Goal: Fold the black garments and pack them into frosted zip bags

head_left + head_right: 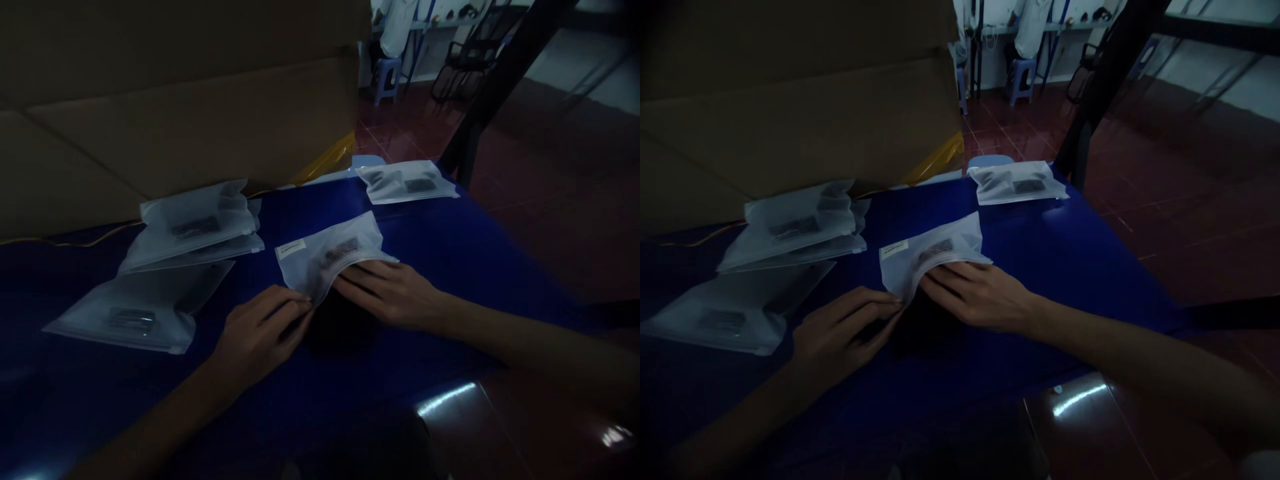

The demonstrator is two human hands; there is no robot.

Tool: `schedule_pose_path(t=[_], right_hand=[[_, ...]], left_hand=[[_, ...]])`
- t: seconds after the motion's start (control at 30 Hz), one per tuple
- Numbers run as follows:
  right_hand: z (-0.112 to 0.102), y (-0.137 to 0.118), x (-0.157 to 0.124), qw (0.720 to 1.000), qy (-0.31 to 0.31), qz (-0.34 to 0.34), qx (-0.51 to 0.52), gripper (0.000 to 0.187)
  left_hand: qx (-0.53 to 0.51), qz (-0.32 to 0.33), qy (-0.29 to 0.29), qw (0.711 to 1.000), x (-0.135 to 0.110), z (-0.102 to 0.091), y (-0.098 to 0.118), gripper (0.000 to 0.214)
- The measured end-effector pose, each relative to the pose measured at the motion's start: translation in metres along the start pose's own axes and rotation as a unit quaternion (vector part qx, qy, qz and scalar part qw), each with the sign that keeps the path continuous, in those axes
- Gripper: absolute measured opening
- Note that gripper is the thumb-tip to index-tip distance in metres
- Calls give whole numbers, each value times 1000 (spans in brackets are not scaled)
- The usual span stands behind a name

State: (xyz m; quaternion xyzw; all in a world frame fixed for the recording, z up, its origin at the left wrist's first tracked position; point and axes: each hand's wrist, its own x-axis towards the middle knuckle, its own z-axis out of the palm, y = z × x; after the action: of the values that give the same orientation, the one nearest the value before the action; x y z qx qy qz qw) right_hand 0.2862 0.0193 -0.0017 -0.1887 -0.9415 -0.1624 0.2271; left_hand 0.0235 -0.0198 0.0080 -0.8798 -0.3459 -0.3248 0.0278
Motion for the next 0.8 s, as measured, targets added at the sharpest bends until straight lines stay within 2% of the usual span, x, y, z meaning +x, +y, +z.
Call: schedule_pose_path(t=[0.07, 0.13, 0.2, 0.3, 0.4, 0.5, 0.57, 0.67, 0.73, 0.8], right_hand=[[-1, 2, 0, 998, 11, -53, 25, 38], [0, 1, 1, 999, -5, -48, 14, 35], [1, -3, 3, 999, -33, 8, -31, 31], [3, -9, 5, 985, -83, 104, -113, 29], [4, -11, 6, 974, -104, 132, -156, 31], [2, -9, 4, 985, -78, 107, -115, 32], [0, -6, 4, 997, -28, 49, -50, 32], [1, -4, 4, 999, 44, -30, 9, 28], [3, -5, 4, 998, 55, -23, 2, 27], [7, -6, 3, 999, 41, 13, -18, 29]], left_hand=[[-1, 3, 4, 1000, 1, -2, -1, 8], [-4, 10, 2, 1000, 3, -4, -1, 9], [-6, 12, 4, 1000, 3, -4, -1, 10], [-11, 11, 4, 1000, 0, -1, 2, 8], [-25, 31, 14, 999, -5, 5, 5, 5], [-28, 18, 13, 999, -6, 5, 6, 5], [-17, -3, 11, 1000, -3, 2, 5, 5], [-16, -3, 16, 1000, 1, -3, 3, 8], [-25, 7, 14, 1000, 2, -3, 3, 9], [-30, 21, 14, 999, 2, -1, 4, 7]])
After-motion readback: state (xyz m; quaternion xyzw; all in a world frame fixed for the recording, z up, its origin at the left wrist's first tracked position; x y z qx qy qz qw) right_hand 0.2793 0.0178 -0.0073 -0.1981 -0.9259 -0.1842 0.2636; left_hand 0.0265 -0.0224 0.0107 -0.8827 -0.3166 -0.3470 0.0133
